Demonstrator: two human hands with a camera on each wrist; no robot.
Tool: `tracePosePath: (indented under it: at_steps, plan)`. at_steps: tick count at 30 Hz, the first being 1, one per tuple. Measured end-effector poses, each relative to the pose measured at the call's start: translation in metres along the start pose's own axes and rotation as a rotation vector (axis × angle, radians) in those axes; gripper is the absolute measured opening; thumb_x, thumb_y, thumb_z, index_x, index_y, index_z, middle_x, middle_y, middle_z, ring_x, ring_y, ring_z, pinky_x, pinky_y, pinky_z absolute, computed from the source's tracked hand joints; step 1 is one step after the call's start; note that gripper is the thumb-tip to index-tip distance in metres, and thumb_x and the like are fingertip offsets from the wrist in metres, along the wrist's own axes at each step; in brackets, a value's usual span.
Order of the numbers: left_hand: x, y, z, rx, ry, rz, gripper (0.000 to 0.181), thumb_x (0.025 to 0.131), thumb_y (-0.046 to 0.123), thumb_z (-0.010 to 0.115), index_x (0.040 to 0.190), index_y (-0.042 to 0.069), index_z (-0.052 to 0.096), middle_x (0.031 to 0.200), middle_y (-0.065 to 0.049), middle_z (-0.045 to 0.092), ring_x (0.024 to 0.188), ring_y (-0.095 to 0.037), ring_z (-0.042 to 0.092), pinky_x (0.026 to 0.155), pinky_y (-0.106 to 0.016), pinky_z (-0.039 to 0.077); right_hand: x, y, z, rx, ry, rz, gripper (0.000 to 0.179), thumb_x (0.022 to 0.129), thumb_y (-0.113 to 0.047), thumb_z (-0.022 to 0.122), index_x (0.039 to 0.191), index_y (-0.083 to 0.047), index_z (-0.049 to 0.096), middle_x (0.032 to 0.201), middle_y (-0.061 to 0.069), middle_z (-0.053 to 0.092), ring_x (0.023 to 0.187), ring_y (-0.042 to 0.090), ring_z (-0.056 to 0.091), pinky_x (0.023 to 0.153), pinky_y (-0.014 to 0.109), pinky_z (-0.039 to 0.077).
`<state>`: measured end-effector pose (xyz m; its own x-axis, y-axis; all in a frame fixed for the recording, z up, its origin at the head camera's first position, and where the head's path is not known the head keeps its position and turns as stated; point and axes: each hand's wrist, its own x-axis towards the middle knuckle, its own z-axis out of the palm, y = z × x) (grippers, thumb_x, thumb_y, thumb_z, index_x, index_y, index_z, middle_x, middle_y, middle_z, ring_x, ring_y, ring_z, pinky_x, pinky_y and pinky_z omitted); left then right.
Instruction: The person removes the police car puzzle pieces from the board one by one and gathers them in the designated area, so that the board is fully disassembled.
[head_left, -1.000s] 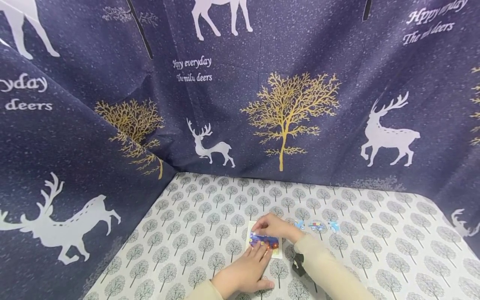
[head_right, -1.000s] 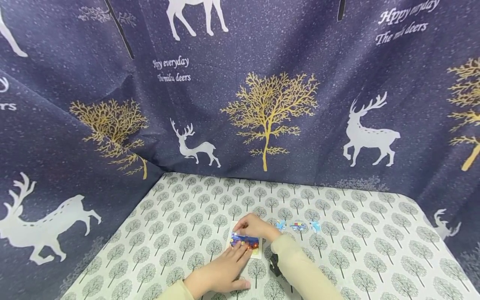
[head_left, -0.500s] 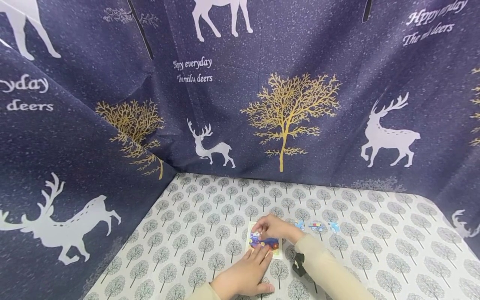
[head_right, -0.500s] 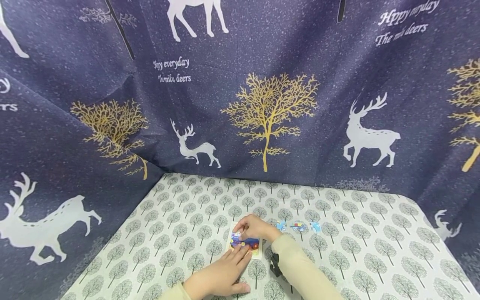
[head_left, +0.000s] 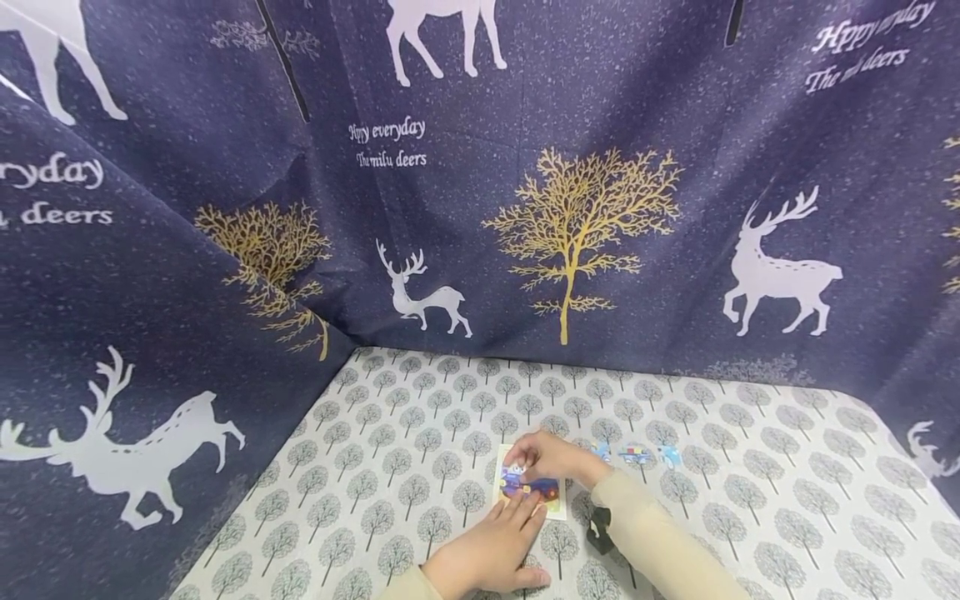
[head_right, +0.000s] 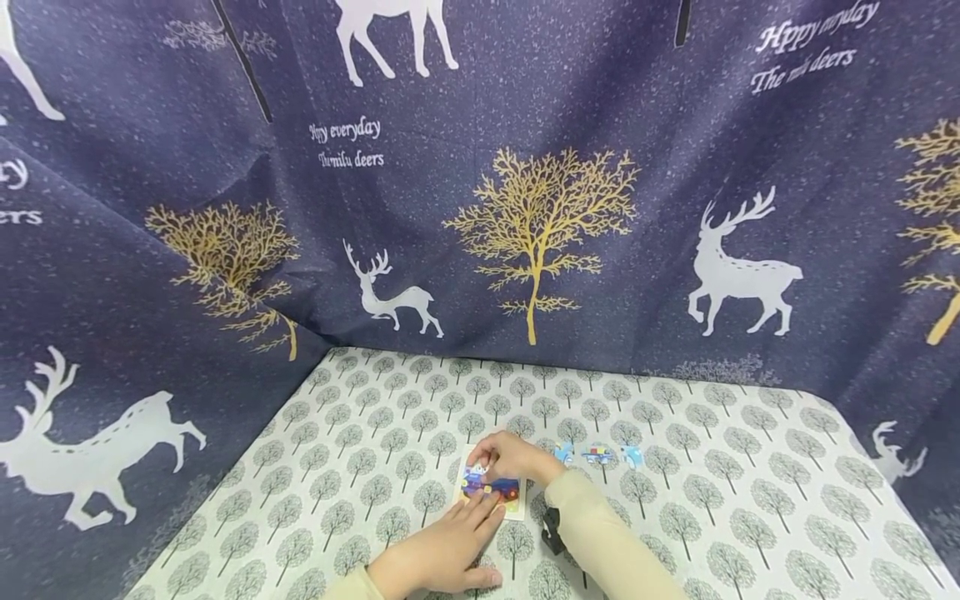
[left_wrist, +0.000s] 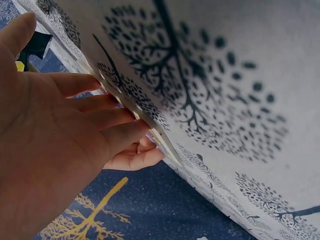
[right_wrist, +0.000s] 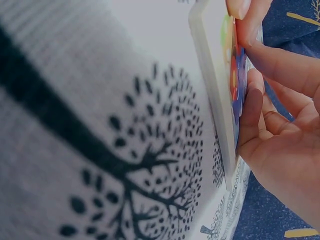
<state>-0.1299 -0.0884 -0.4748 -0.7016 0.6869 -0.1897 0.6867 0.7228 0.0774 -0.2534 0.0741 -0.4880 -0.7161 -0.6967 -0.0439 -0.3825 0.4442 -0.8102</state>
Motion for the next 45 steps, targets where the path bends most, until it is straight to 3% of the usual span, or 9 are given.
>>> tracePosePath:
  at_steps: [21, 33, 45]
  plan:
    - [0.0007, 0.0007, 0.0002, 0.004, -0.016, -0.010, 0.086, 0.089, 0.067, 0.044, 0.149, 0.006, 0.033, 0.157, -0.012, 0.025, 0.144, -0.031, 0.021, 0.111, -0.045, 0.032, 0.0015, 0.0007, 0.0018, 0.047, 0.015, 0.002, 0.030, 0.075, 0.006, 0.073, 0.102, -0.008, 0.070, 0.087, 0.005, 0.061, 0.078, 0.015, 0.054, 0.072, 0.028, 0.047]
    - [0.0025, -0.0017, -0.0004, -0.018, -0.030, 0.008, 0.086, 0.090, 0.067, 0.043, 0.150, 0.006, 0.032, 0.157, -0.013, 0.023, 0.144, -0.032, 0.022, 0.111, -0.047, 0.032, 0.0022, 0.0006, 0.0025, 0.026, 0.038, -0.017, 0.022, 0.081, -0.001, 0.069, 0.101, -0.009, 0.069, 0.088, 0.000, 0.063, 0.078, 0.013, 0.056, 0.075, 0.030, 0.048]
    - [0.0012, 0.0008, -0.0021, -0.021, -0.031, -0.010, 0.086, 0.089, 0.066, 0.045, 0.150, 0.007, 0.032, 0.158, -0.011, 0.022, 0.144, -0.031, 0.021, 0.112, -0.044, 0.030, 0.0002, 0.0001, 0.0004, 0.104, 0.024, -0.001, 0.023, 0.082, 0.001, 0.066, 0.104, -0.005, 0.070, 0.086, 0.002, 0.064, 0.078, 0.014, 0.058, 0.075, 0.029, 0.050]
